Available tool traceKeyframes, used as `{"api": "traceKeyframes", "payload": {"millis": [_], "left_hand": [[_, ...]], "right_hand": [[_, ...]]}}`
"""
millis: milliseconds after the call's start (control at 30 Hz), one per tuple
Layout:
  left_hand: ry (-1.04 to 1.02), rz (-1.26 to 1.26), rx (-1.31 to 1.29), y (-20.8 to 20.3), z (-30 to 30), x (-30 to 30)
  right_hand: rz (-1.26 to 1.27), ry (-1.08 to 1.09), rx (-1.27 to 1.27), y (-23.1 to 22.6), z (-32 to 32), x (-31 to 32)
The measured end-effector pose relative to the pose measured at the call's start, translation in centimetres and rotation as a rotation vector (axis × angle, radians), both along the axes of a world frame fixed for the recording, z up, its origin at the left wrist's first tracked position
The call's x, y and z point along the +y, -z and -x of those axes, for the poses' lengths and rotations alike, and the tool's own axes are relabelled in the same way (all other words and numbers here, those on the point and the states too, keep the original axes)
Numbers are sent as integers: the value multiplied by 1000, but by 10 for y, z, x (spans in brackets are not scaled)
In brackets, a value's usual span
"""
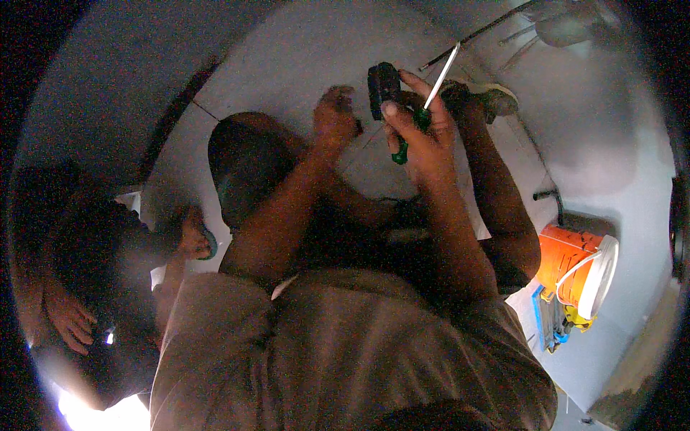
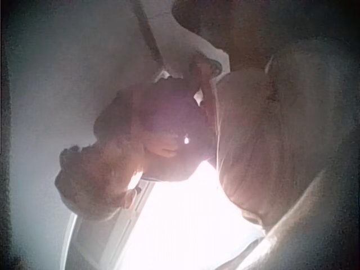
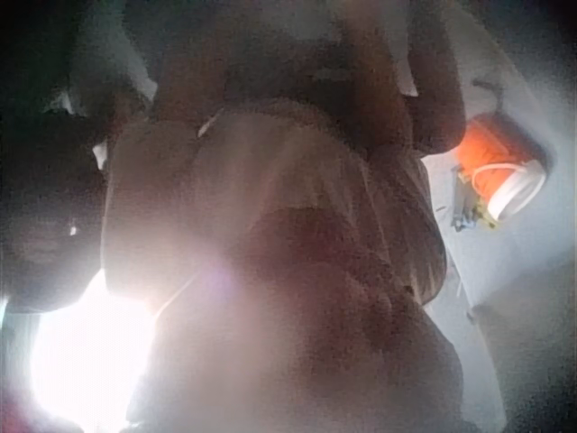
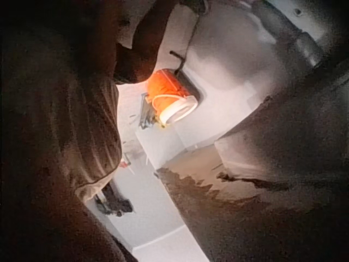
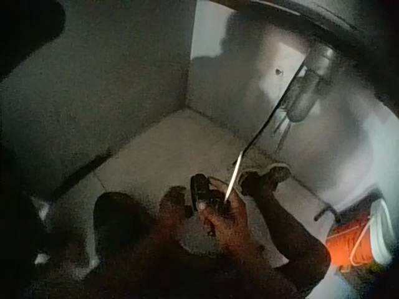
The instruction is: The person uses a screwdriver to loosen and remove parts of a sink drain assembly while working underneath the basin.
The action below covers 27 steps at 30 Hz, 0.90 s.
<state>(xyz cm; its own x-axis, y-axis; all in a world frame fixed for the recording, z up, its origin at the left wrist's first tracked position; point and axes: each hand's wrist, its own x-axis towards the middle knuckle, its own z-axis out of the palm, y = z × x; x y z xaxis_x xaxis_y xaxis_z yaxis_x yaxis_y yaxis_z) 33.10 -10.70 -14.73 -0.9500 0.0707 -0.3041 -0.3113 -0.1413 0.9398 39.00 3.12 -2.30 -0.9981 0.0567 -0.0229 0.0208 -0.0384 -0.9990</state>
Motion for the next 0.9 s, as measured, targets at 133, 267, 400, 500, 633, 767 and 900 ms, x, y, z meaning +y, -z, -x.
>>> {"api": "traceKeyframes", "payload": {"millis": [133, 267, 400, 500, 633, 767, 900], "left_hand": [[38, -570, 116, -108, -29, -7], [148, -498, 431, -117, -32, 4], [-103, -693, 224, -145, -44, 2], [-19, -801, 185, -145, -46, -2], [108, -1045, 54, -152, -46, -5], [227, -1183, 47, -149, -44, -13], [226, -1145, 56, -151, -44, -17]], "right_hand": [[-254, 30, 199, 4, 0, -3], [-544, 0, 487, -17, -8, -13], [-462, -119, 357, -49, -41, 4], [-368, -210, 127, -81, -67, 15], [-549, -224, 183, -90, -80, 25], [-800, -176, 413, -93, -93, 30], [-856, -179, 288, -108, -102, 28]]}}
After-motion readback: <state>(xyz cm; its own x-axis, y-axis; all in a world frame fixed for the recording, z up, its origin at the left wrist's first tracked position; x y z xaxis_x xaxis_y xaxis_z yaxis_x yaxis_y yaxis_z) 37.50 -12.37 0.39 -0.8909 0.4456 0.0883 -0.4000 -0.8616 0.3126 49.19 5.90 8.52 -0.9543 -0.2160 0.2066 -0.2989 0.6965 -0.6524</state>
